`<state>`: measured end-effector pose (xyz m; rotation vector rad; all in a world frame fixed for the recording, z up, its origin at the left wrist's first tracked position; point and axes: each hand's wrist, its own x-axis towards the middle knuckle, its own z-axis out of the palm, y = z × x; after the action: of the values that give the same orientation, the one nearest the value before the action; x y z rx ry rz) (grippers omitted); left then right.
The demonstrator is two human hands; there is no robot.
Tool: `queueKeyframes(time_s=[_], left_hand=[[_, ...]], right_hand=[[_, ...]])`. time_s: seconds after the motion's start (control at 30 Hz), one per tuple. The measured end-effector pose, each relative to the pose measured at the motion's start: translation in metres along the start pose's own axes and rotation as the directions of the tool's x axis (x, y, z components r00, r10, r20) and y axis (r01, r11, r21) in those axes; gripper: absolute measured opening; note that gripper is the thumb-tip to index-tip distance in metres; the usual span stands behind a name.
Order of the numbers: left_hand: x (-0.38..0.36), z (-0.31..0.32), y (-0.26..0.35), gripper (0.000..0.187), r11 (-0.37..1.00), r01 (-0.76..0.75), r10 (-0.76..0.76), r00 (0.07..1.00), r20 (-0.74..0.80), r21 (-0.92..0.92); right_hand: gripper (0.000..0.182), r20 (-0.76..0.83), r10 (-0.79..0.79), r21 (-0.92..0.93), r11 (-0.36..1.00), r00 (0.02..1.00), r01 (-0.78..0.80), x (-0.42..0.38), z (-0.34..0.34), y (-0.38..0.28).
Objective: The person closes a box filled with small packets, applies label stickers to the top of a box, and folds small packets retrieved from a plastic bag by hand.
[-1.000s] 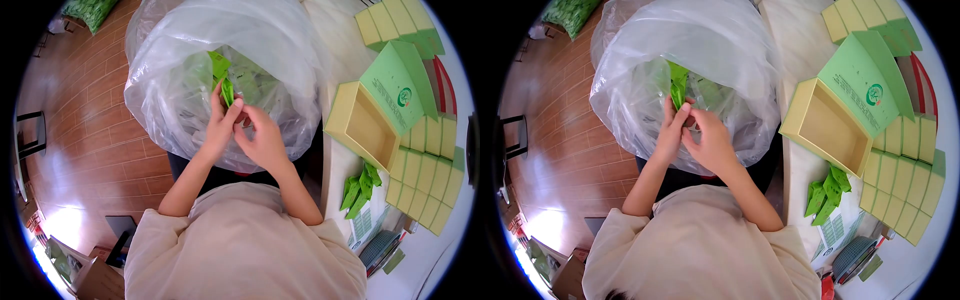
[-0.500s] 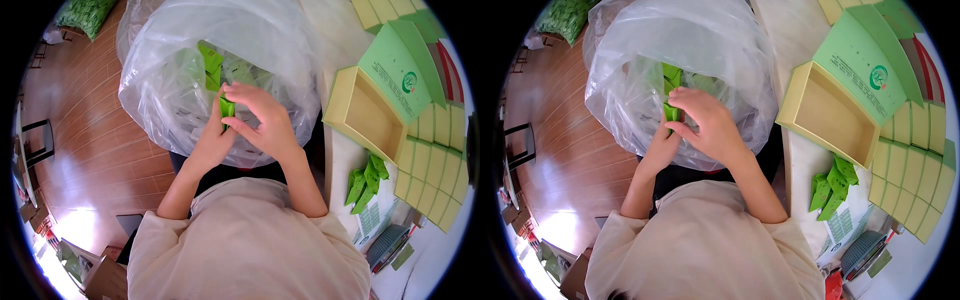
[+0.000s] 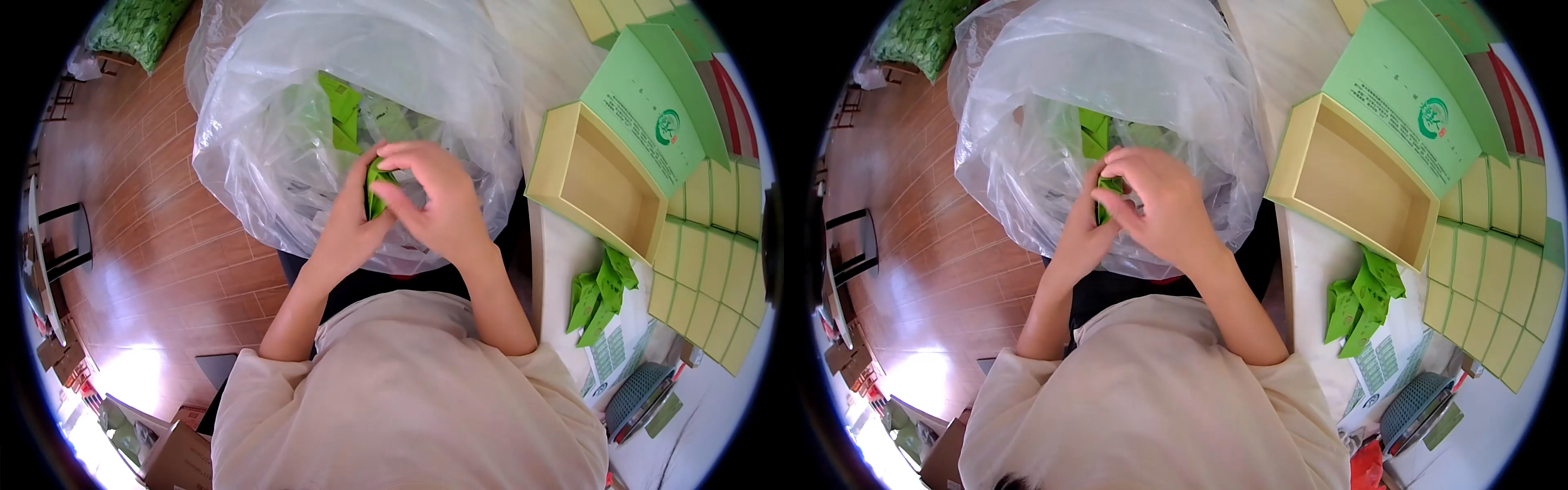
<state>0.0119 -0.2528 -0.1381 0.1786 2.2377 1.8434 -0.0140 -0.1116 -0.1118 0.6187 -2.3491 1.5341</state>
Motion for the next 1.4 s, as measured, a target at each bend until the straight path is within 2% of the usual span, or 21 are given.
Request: queueKeyframes(time_s=[0.07, 0.13, 0.17, 0.23, 0.3, 0.33, 0.37, 0.4, 0.47, 0.63, 0.9, 0.93, 1.0, 1.03, 1.1, 1.2, 1.23, 1.27, 1.33, 1.37, 1.4], left_hand=[[0.001, -0.001, -0.006, 0.064, 0.990, 0.017, -0.019, 1.000, -0.013, -0.143], [-0.003, 0.000, -0.001, 0.059, 0.997, 0.042, -0.042, 0.999, 0.008, -0.066], [-0.005, 0.000, 0.002, 0.055, 0.998, 0.069, -0.069, 0.997, 0.029, 0.015], [-0.007, -0.001, 0.003, 0.048, 0.985, 0.169, -0.165, 0.982, 0.097, -0.038], [-0.007, -0.007, 0.001, 0.044, 0.959, 0.269, -0.253, 0.954, 0.160, -0.086], [-0.007, -0.012, -0.003, 0.043, 0.875, 0.396, -0.337, 0.911, 0.238, -0.278], [-0.007, -0.015, -0.005, 0.045, 0.736, 0.510, -0.395, 0.858, 0.329, -0.446], [-0.006, -0.014, 0.000, 0.045, 0.736, 0.508, -0.395, 0.859, 0.326, -0.448], [-0.004, -0.011, 0.014, 0.049, 0.666, 0.543, -0.535, 0.825, 0.179, -0.512], [-0.007, -0.009, 0.001, 0.053, 0.671, 0.543, -0.509, 0.833, 0.219, -0.505], [-0.012, -0.009, -0.016, 0.056, 0.765, 0.473, -0.384, 0.880, 0.280, -0.437], [-0.014, -0.007, -0.017, 0.056, 0.799, 0.391, -0.295, 0.917, 0.270, -0.456], [-0.014, -0.003, -0.016, 0.057, 0.826, 0.307, -0.203, 0.945, 0.258, -0.473], [-0.011, 0.000, -0.014, 0.058, 0.805, 0.301, -0.217, 0.951, 0.219, -0.512], [-0.007, -0.003, -0.019, 0.058, 0.783, 0.293, -0.233, 0.956, 0.178, -0.549], [0.001, -0.008, -0.028, 0.051, 0.637, 0.427, -0.371, 0.900, 0.230, -0.643], [0.005, 0.001, -0.015, 0.048, 0.661, 0.341, -0.426, 0.904, 0.040, -0.668], [0.007, 0.006, -0.009, 0.046, 0.691, 0.255, -0.469, 0.870, -0.151, -0.676], [0.007, 0.007, -0.019, 0.046, 0.709, 0.190, -0.468, 0.847, -0.252, -0.679], [0.007, 0.007, -0.027, 0.046, 0.726, 0.128, -0.466, 0.814, -0.347, -0.676], [0.007, 0.002, -0.036, 0.047, 0.723, 0.169, -0.491, 0.808, -0.327, -0.669]], right_hand=[[0.009, 0.024, 0.006, -0.055, 0.998, 1.000, -0.005, -0.005, 0.004, 0.002], [0.010, 0.045, 0.011, -0.113, 0.994, 0.999, -0.006, -0.010, 0.005, 0.008], [0.012, 0.072, 0.102, -0.091, 0.991, 0.992, -0.095, -0.013, 0.004, 0.011], [0.014, 0.092, 0.196, -0.071, 0.979, 0.976, -0.190, -0.016, 0.000, 0.013], [0.022, 0.161, 0.403, 0.281, 0.857, 0.901, -0.433, -0.013, -0.005, 0.015], [0.022, 0.161, 0.402, 0.281, 0.856, 0.901, -0.433, -0.014, -0.007, 0.016], [0.027, 0.211, 0.380, 0.435, 0.789, 0.901, -0.434, -0.016, -0.008, 0.019], [0.031, 0.257, 0.348, 0.574, 0.695, 0.901, -0.432, -0.016, -0.009, 0.020], [0.039, 0.241, 0.276, 0.494, 0.791, 0.931, -0.362, -0.015, -0.008, 0.015], [0.051, 0.255, 0.176, 0.231, 0.944, 0.951, -0.237, -0.013, -0.013, 0.002], [0.025, 0.235, 0.051, 0.029, 0.998, 0.971, -0.059, -0.016, -0.015, 0.005], [0.025, 0.234, 0.051, 0.029, 0.998, 0.971, -0.059, -0.017, -0.015, 0.005], [0.022, 0.265, 0.280, 0.186, 0.924, 0.923, -0.333, -0.019, -0.015, 0.004], [0.022, 0.265, 0.279, 0.188, 0.924, 0.923, -0.333, -0.021, -0.012, 0.003], [0.025, 0.103, 0.386, 0.339, 0.853, 0.917, -0.397, -0.024, -0.001, 0.002], [0.029, -0.012, 0.252, 0.227, 0.943, 0.968, -0.243, -0.030, 0.010, 0.010], [0.031, -0.050, 0.204, 0.183, 0.964, 0.978, -0.192, -0.029, 0.010, 0.007], [0.034, 0.078, 0.318, 0.159, 0.932, 0.945, -0.327, -0.030, 0.007, -0.005], [0.028, 0.262, 0.440, 0.080, 0.877, 0.859, -0.473, -0.038, 0.006, -0.010], [0.028, 0.257, 0.445, 0.073, 0.876, 0.858, -0.477, -0.040, 0.003, -0.011], [0.024, 0.281, 0.553, -0.003, 0.818, 0.784, -0.575, -0.042, -0.001, -0.013]])
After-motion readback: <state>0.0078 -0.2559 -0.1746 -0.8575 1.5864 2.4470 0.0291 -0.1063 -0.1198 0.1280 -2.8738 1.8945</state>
